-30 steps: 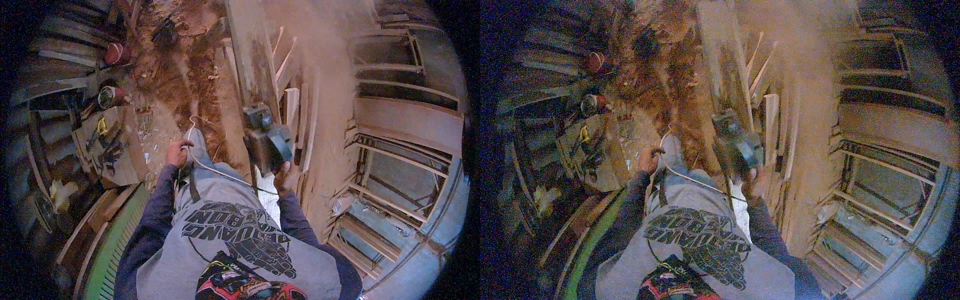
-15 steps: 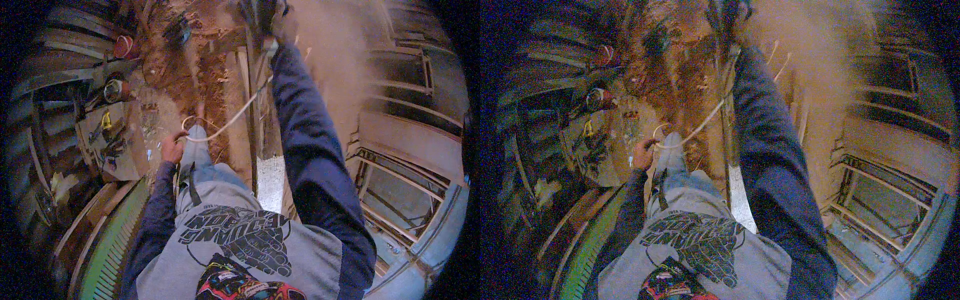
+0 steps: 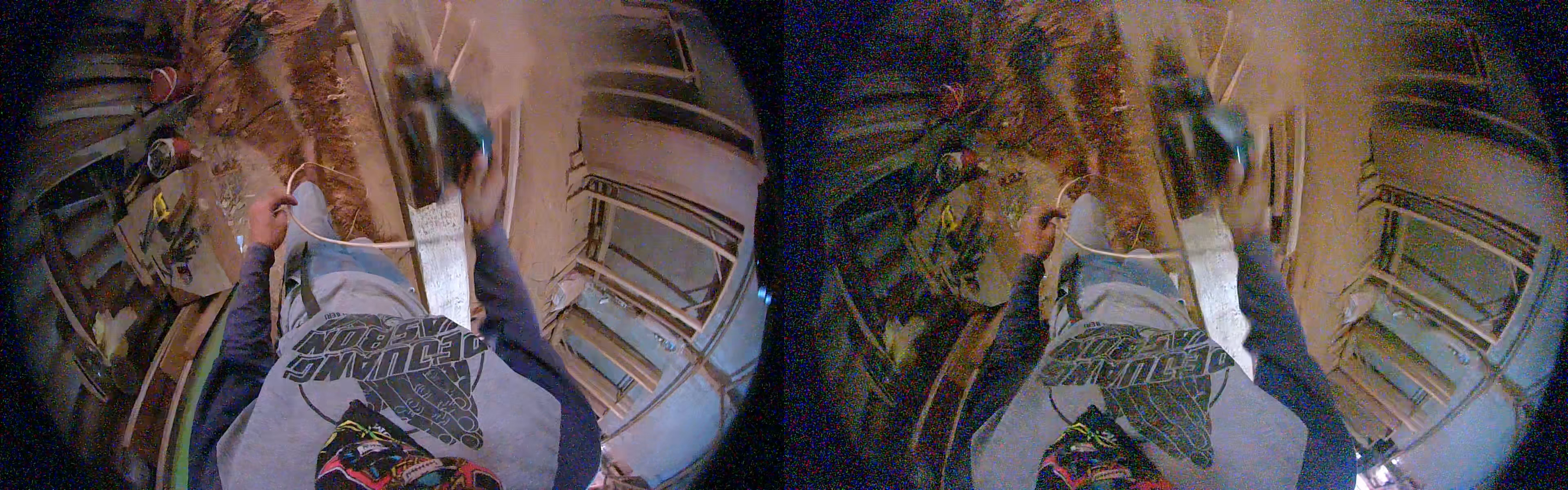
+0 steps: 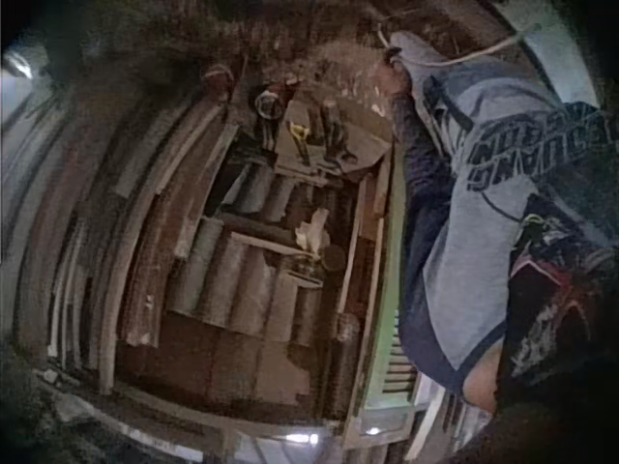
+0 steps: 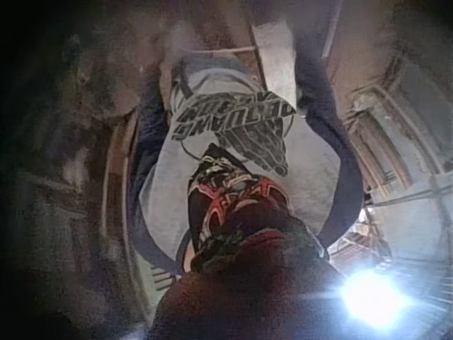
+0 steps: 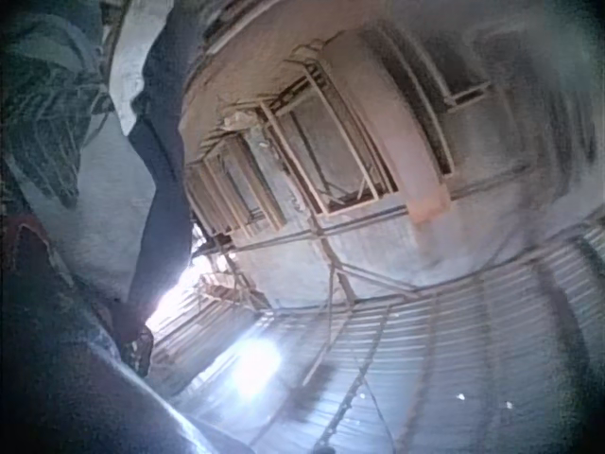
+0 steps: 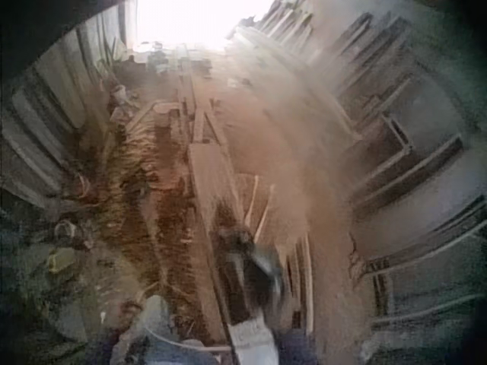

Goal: The person hammers small wooden blocks into slots on a white slatted board, then uses a power sander to smooth the board's surface. The person handles the board, blocks, hammer, and sander throughout the sequence.

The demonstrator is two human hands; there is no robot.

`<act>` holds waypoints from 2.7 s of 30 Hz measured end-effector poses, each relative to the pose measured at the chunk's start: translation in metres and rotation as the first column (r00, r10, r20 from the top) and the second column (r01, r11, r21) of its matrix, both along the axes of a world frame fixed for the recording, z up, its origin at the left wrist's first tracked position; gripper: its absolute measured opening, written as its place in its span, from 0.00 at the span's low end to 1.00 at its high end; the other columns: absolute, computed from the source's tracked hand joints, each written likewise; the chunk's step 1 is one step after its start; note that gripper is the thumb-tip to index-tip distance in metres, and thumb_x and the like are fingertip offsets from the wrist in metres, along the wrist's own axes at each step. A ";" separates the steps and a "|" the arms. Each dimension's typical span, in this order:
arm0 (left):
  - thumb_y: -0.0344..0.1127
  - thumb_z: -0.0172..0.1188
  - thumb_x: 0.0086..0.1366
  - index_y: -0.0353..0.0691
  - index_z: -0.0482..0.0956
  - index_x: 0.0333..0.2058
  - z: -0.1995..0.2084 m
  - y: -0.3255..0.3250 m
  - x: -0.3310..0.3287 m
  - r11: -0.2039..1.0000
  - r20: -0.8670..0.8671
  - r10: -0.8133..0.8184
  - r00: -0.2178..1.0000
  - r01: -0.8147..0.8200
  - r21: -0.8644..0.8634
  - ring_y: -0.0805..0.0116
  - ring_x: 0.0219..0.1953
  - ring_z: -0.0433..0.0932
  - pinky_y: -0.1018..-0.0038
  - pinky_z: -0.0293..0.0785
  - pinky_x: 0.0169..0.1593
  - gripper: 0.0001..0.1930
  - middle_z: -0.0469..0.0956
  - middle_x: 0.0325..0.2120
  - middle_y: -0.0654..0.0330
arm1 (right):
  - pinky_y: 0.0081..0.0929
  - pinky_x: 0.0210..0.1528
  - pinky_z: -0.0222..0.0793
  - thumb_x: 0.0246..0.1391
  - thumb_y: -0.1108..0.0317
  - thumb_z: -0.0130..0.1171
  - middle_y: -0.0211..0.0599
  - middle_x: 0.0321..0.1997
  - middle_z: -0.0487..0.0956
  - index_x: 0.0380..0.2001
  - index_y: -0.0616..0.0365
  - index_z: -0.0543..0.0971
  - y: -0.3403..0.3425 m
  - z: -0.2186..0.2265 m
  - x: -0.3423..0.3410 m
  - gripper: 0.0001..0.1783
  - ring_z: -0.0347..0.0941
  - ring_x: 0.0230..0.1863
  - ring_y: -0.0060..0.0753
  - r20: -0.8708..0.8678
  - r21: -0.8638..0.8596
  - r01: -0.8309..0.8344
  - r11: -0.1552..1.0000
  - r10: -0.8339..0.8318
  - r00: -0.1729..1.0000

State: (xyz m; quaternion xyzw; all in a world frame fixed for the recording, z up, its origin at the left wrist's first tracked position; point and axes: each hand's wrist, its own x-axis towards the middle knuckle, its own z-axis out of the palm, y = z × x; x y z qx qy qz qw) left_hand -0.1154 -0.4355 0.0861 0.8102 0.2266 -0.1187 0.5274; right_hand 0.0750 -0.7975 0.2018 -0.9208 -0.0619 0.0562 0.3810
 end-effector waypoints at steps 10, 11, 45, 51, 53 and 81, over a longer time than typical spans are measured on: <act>0.20 0.48 0.46 0.42 0.84 0.38 0.004 -0.051 -0.008 0.949 -0.037 -0.317 0.948 0.316 -0.010 0.47 0.42 0.79 0.63 0.74 0.49 0.21 0.80 0.40 0.52 | 0.34 0.37 0.69 0.66 0.47 0.45 0.43 0.38 0.77 0.55 0.69 0.70 -0.119 -0.040 -0.165 0.32 0.72 0.34 0.39 0.128 0.189 0.137 0.972 -0.163 0.978; 0.20 0.48 0.46 0.42 0.84 0.37 0.002 -0.049 -0.009 0.951 -0.025 -0.309 0.951 0.310 0.000 0.47 0.43 0.79 0.63 0.74 0.49 0.21 0.80 0.40 0.52 | 0.35 0.37 0.70 0.66 0.48 0.45 0.44 0.36 0.76 0.55 0.70 0.70 -0.113 -0.037 -0.151 0.32 0.72 0.33 0.39 0.166 0.168 0.148 0.974 -0.176 0.970; 0.21 0.49 0.45 0.41 0.84 0.36 0.007 0.005 -0.002 0.987 0.151 -0.089 0.984 0.068 0.144 0.52 0.40 0.81 0.65 0.76 0.46 0.20 0.82 0.35 0.51 | 0.44 0.47 0.72 0.66 0.52 0.46 0.55 0.44 0.79 0.57 0.60 0.71 0.016 0.005 0.019 0.26 0.76 0.44 0.57 0.204 0.023 0.084 0.996 -0.087 0.975; 0.21 0.52 0.45 0.46 0.84 0.37 -0.001 -0.036 -0.013 0.940 -0.012 -0.335 0.942 0.335 0.056 0.46 0.41 0.79 0.61 0.75 0.47 0.20 0.81 0.36 0.53 | 0.29 0.36 0.69 0.66 0.48 0.44 0.42 0.40 0.77 0.53 0.66 0.72 -0.093 -0.010 -0.157 0.29 0.71 0.33 0.33 0.128 0.036 0.193 0.980 -0.196 0.972; 0.21 0.53 0.46 0.46 0.84 0.37 -0.001 -0.043 -0.014 0.927 0.032 -0.374 0.927 0.372 0.045 0.45 0.42 0.78 0.59 0.74 0.48 0.20 0.81 0.38 0.53 | 0.26 0.36 0.69 0.67 0.46 0.42 0.39 0.38 0.78 0.52 0.67 0.72 -0.105 -0.013 -0.169 0.31 0.72 0.34 0.29 0.199 0.051 0.139 0.989 -0.147 0.969; 0.23 0.49 0.45 0.41 0.84 0.38 0.025 -0.004 0.019 0.986 0.141 0.144 0.980 -0.154 0.063 0.50 0.45 0.81 0.64 0.73 0.55 0.21 0.83 0.39 0.49 | 0.52 0.56 0.65 0.59 0.26 0.32 0.64 0.50 0.77 0.52 0.61 0.77 0.241 0.057 0.285 0.48 0.73 0.54 0.66 0.187 0.012 0.028 1.000 -0.030 0.982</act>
